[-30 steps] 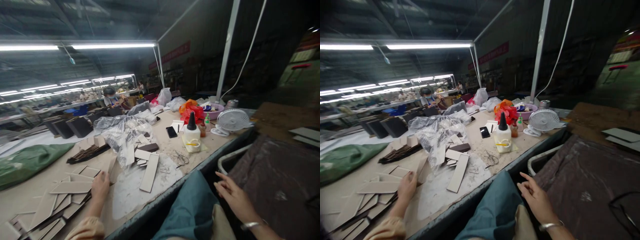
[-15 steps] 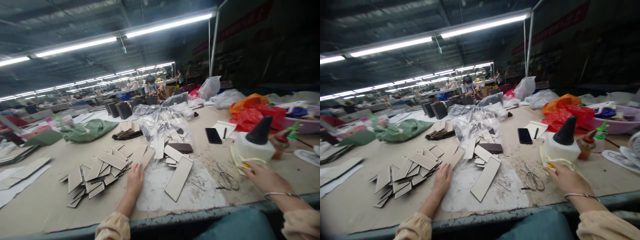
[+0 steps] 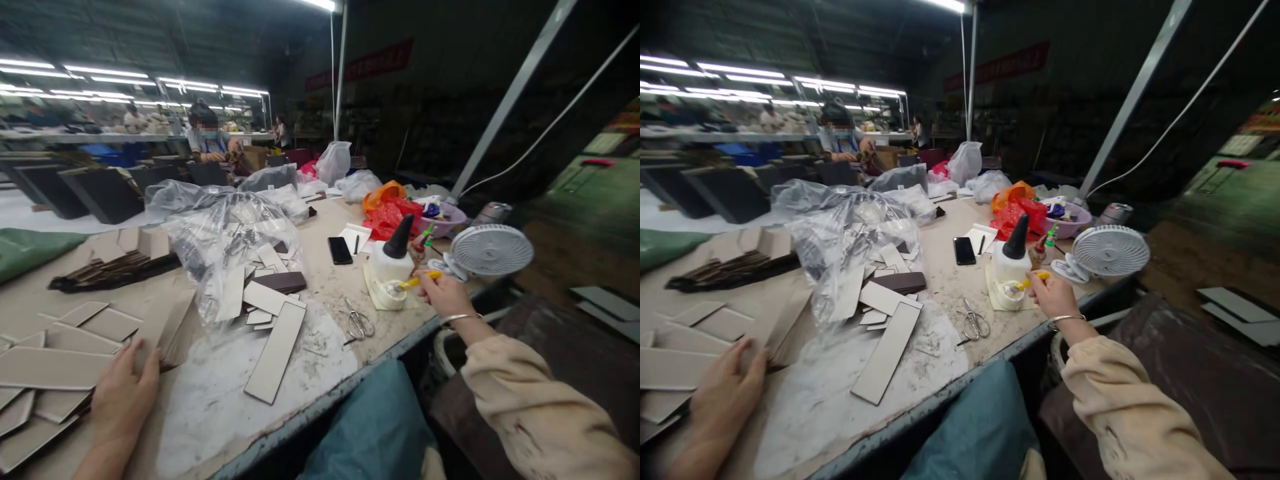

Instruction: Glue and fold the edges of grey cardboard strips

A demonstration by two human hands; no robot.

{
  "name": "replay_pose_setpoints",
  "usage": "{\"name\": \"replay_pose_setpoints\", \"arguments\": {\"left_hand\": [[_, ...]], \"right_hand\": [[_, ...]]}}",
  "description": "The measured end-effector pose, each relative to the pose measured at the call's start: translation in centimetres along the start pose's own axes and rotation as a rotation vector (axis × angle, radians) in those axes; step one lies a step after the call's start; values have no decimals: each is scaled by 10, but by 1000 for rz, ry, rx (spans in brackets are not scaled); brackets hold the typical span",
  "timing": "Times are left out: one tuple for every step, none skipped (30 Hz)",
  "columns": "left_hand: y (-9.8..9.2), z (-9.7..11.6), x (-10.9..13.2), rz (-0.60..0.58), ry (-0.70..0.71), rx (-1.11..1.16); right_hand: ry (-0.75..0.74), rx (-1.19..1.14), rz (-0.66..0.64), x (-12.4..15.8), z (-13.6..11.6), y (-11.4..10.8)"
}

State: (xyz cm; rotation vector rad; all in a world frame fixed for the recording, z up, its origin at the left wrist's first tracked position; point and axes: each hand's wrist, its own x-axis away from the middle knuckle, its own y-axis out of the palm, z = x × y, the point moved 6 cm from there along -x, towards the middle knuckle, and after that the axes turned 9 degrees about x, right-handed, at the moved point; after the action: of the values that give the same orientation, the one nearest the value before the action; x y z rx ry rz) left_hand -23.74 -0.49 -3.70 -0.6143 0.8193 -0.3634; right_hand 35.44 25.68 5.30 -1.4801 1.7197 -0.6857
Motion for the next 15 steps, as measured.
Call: {"name": "replay_pose_setpoints", "arguments": {"left_hand": [[3,1,0,-11,1,11],[5,3,1,-17,8,28],[6,5,2,-11,21,45],[6,8,4,-3,39,58],[5,11,5,15,60,67],[4,14,7,38,83,74],[3,16,8,61,103,78],[1,17,9,86,119,82],[-1,19,10,110,130,84],[-3,20,10,128,136,85],[-5,21,11,147,137,84],[-5,21,11,152,132,81],[-5,20,11,153,121,78],[-5,19,11,149,106,74],[-4,17,11,147,95,68]], "right_hand": [[3,-25,9,1,0,-2],[-3,-38,17,3,0,-4],[-13,-41,22,4,0,-5],[-27,-31,21,5,0,-5],[-41,-8,17,6,0,-4],[-57,23,10,8,0,-3],[-74,55,1,10,0,-2],[-90,85,-8,12,0,-2],[-105,114,-15,15,-1,-2],[-122,141,-16,17,-1,-3],[-141,160,-12,20,-2,-5],[-160,175,-1,23,-3,-7],[-174,187,18,26,-4,-11],[-181,190,44,28,-5,-14],[-181,182,74,29,-5,-18]]}}
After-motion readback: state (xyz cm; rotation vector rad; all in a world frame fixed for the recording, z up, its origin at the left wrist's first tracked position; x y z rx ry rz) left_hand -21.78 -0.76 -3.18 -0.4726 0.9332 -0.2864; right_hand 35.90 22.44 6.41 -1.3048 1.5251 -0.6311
